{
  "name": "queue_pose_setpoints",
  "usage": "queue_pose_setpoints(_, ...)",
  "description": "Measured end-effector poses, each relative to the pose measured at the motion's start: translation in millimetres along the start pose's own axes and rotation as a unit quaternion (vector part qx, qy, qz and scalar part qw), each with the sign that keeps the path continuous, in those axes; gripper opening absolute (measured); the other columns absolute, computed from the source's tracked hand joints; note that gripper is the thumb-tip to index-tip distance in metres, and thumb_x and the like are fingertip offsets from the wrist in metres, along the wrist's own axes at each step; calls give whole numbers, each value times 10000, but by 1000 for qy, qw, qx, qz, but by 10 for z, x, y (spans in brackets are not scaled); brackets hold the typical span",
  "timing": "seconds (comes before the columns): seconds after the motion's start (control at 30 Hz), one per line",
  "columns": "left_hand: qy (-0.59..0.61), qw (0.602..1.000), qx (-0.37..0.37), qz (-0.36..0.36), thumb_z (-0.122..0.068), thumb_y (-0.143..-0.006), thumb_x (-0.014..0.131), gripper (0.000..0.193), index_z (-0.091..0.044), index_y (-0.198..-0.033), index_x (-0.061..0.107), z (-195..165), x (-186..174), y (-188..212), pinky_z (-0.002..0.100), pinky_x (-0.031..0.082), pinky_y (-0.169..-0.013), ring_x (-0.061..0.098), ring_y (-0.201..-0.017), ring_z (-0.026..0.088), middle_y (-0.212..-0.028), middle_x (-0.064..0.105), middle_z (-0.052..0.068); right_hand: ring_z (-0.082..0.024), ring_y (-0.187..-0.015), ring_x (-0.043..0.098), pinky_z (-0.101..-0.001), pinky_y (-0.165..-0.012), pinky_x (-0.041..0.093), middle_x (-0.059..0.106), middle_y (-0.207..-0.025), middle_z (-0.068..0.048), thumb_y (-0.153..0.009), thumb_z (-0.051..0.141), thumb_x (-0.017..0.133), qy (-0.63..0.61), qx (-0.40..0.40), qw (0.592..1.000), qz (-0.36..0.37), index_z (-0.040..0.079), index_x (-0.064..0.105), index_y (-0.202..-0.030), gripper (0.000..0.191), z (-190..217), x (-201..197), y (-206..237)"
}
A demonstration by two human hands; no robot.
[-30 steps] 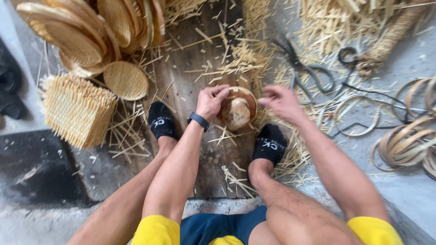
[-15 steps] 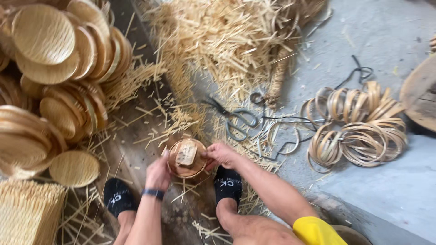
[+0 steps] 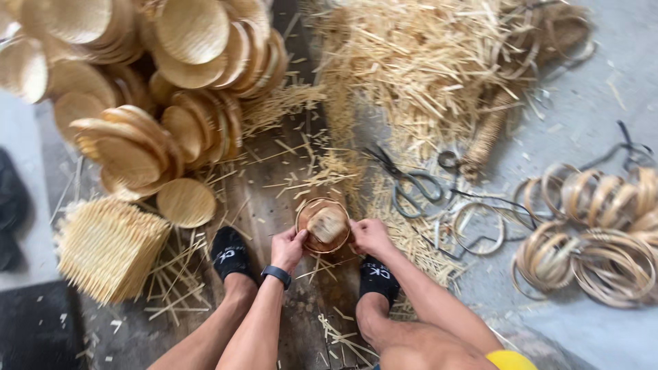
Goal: The person sits on the floor assembling woven bamboo basket lids. They press a round woven bamboo disc into a bent bamboo rim, trim excess slivers with shears, tap the disc to seat it, and stack the finished baskets on a growing pile.
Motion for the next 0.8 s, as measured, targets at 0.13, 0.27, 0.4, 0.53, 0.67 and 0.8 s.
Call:
queue_pose_setpoints(0.13,-86,984,157,4,-264,-886,756,311,-39,-1100,767,-816,130,306,296,579,-716,691,-802,158,-915,773,95,-166,-739,711,-336,-601,624,711,-900,-74,-805,460,691,-267,49,951,147,11,612,-1113,551,188,218,213)
queue_pose_setpoints(0.27,-49,984,167,-19,-401,-942,676,396,-59,-1138,723,-1259,392,451,342,591,-751,738,-847,166,-909,763,77,-142,-792,655,-318,-671,571,668,-931,-61,-765,302,844,-182,-66,979,64,10,580,-1137,542,344,281,103)
queue_pose_setpoints(0.4,-97,981,165,-30,-509,-973,581,505,-76,-1137,783,-1245,305,250,349,584,-747,760,-842,198,-884,771,133,-124,-786,648,-273,-673,550,665,-929,-76,-847,241,791,-257,-86,960,66,-3,560,-1041,387,325,405,-41)
queue_pose_setpoints(0.53,-111,990,22,-82,-601,-988,511,629,-49,-1079,798,-740,-165,-313,394,581,-709,731,-778,280,-823,781,205,-155,-716,577,-292,-589,488,608,-915,-55,-929,229,701,-425,-89,874,219,94,531,-1093,273,526,397,89)
queue_pose_setpoints(0.67,-208,977,26,-35,-672,-936,519,652,-100,-1052,809,-1045,-497,-763,395,555,-817,735,-900,248,-1005,764,181,-151,-782,631,-306,-604,501,667,-948,-41,-926,345,558,-459,-68,866,188,98,613,-1175,355,537,-64,216)
queue_pose_setpoints(0.8,181,969,85,-144,-702,-863,548,793,-12,-1217,716,-2388,-1097,-1150,386,536,-921,697,-1125,209,-1247,741,154,-198,-744,636,-343,-563,474,695,-930,-64,-976,343,540,-498,-89,850,145,79,623,-1154,329,482,-335,202)
Point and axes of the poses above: each hand's wrist, its own y-axis away from the middle knuckle, its own x-axis out of the palm, z = x × y, the point moved 10 cm from there along -y, towards the middle knuckle
